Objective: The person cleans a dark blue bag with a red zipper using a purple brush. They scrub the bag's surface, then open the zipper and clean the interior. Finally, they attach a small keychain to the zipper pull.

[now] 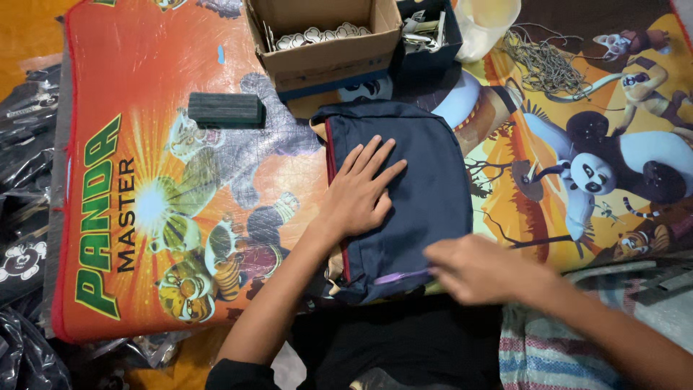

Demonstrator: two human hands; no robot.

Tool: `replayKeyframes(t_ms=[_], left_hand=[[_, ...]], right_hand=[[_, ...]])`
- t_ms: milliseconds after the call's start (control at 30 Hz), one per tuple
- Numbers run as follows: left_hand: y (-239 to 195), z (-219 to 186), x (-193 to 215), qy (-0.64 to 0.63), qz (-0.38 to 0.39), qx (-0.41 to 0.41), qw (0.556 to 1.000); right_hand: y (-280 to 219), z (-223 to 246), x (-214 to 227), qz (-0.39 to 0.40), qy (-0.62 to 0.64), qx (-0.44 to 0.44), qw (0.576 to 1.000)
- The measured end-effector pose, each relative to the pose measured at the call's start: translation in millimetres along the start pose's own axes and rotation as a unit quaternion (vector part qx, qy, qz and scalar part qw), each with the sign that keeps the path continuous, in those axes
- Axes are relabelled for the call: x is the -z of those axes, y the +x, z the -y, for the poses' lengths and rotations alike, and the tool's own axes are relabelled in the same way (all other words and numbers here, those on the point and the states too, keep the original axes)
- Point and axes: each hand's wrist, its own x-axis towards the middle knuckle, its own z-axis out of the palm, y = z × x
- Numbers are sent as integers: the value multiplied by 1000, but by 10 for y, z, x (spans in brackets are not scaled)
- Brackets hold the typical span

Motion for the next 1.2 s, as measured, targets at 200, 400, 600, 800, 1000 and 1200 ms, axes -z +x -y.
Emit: replayKeyframes(t_ms=[200,400,600,800,1000,1200], left_hand=[[-5,4,70,-4,25,-7,1000],[34,-40,166,-27,35,-22,999],[20,-51,125,-5,51,5,999],[27,-53,158,-28,53,9,998],[-1,-15,125,-121,-103,47,986],[-78,199,-212,4,-171,171,970]], right_hand=[[-107,7,68,-8,-24,-20,999],[-555,-937,419,-129,-141,-255,948],[-290,-450,179,-48,-35,-180,982],[61,-1077,574,-208,-246,-214,922],[88,-250,179,-43,-23,-90,995],[165,-473,357,-27,10,-149,988]])
